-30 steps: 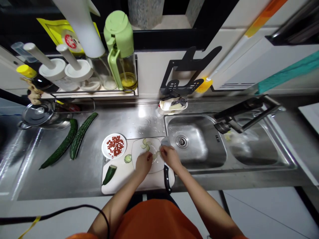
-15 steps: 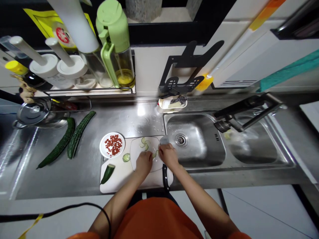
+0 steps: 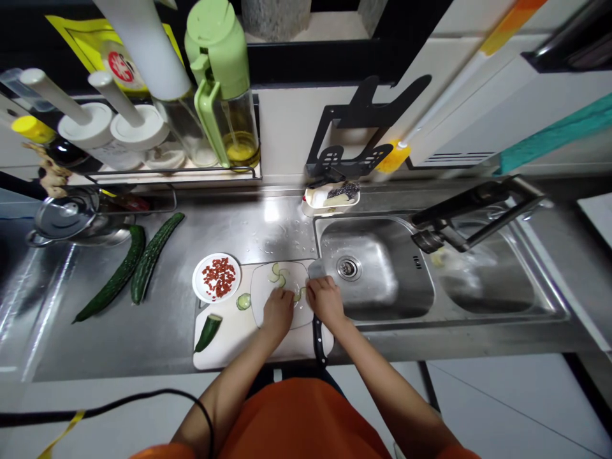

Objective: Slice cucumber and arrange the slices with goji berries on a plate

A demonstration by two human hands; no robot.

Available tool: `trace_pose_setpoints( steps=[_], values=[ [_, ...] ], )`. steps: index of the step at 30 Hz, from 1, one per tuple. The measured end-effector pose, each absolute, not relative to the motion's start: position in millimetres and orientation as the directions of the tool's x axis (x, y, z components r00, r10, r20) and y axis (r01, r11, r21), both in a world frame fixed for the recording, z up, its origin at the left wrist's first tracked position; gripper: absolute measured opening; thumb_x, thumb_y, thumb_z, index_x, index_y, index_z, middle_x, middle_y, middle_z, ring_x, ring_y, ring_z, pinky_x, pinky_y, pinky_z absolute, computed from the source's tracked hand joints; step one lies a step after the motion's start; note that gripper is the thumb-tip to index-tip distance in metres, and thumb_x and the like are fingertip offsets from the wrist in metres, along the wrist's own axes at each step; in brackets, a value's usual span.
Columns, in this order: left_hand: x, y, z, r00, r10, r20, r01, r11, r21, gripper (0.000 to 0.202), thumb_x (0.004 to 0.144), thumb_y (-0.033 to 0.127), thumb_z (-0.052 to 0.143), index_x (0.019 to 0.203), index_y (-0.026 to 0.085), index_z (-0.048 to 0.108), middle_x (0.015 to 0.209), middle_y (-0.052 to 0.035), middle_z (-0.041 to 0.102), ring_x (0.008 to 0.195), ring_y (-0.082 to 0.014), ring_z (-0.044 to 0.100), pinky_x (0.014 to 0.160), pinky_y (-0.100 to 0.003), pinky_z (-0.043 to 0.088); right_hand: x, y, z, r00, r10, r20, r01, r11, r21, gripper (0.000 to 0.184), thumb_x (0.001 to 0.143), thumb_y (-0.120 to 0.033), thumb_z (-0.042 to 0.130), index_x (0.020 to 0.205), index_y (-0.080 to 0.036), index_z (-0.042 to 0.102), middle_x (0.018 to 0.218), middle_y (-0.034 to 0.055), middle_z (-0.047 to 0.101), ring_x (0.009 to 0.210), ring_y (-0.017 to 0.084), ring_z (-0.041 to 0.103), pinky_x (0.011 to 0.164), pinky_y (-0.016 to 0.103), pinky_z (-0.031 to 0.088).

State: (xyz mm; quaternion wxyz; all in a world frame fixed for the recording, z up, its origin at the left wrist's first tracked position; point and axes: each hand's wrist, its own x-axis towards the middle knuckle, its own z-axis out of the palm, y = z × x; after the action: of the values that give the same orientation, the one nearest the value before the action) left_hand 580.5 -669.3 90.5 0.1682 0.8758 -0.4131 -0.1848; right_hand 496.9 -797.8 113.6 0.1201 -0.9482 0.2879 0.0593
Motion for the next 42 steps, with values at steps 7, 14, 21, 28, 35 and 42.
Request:
trace_pose_setpoints(
  steps=[7,14,21,28,35,42],
  values=[
    [582.3,-664.2,90.8,0.552,-0.817,-0.167,-0.689,-0.560,0.460,0.019,0.088,0.018,0.043,0.091,0.019,0.062,0.086,-0.0059,0.059,0.088,-0.0175,0.052,0.077,-0.029,0.043,476.1,-785.5,120.5,0.844,-0.522,-0.121,-0.536,-0.814,-0.225,0.024,0.091,-0.024,0.042,0.106,-0.020,0.061,0.092,0.0062,0.061,0.092,0.020,0.047,0.072,0.029,0.030],
    [578.7,-655.4,90.4,0.493,-0.864,-0.103,-0.740,-0.479,0.472,0.027,0.088,0.018,0.041,0.109,0.020,0.059,0.090,-0.0067,0.058,0.086,-0.0166,0.053,0.076,-0.029,0.046,457.7,-761.3,109.0,0.840,-0.470,-0.271,-0.514,-0.849,-0.125,0.044,0.090,-0.020,0.041,0.135,-0.019,0.040,0.081,0.0060,0.065,0.080,0.017,0.056,0.070,0.029,0.031],
    [575.1,-654.3,89.0,0.469,-0.872,-0.139,-0.747,-0.475,0.464,0.031,0.089,0.016,0.039,0.114,0.020,0.058,0.096,-0.0078,0.058,0.088,-0.0170,0.053,0.077,-0.029,0.045,459.4,-757.3,101.5,0.814,-0.465,-0.349,-0.515,-0.855,-0.061,0.051,0.091,-0.018,0.038,0.141,-0.017,0.028,0.077,0.0065,0.066,0.072,0.017,0.061,0.070,0.029,0.033],
    [575.6,-657.5,88.6,0.450,-0.869,-0.206,-0.759,-0.494,0.425,0.034,0.090,0.019,0.035,0.116,0.020,0.056,0.101,-0.0081,0.058,0.092,-0.0175,0.053,0.080,-0.029,0.043,464.0,-758.4,102.7,0.786,-0.467,-0.404,-0.514,-0.857,-0.009,0.052,0.090,-0.017,0.036,0.141,-0.016,0.025,0.078,0.0087,0.067,0.071,0.019,0.063,0.070,0.031,0.035],
    [575.5,-660.5,86.5,0.483,-0.855,-0.188,-0.734,-0.513,0.446,0.032,0.090,0.017,0.035,0.111,0.021,0.059,0.097,-0.0090,0.059,0.090,-0.0185,0.054,0.078,-0.030,0.044,465.3,-759.2,100.8,0.786,-0.473,-0.397,-0.513,-0.858,0.006,0.053,0.089,-0.015,0.036,0.141,-0.014,0.025,0.077,0.0098,0.067,0.071,0.019,0.063,0.071,0.031,0.036],
    [576.4,-660.8,85.2,0.478,-0.854,-0.205,-0.747,-0.518,0.417,0.034,0.091,0.019,0.033,0.113,0.019,0.059,0.099,-0.0090,0.059,0.091,-0.0185,0.053,0.078,-0.030,0.044,470.5,-760.8,104.0,0.781,-0.465,-0.416,-0.512,-0.859,-0.003,0.053,0.090,-0.017,0.037,0.141,-0.014,0.025,0.079,0.0112,0.067,0.072,0.020,0.063,0.071,0.032,0.036]
  ],
)
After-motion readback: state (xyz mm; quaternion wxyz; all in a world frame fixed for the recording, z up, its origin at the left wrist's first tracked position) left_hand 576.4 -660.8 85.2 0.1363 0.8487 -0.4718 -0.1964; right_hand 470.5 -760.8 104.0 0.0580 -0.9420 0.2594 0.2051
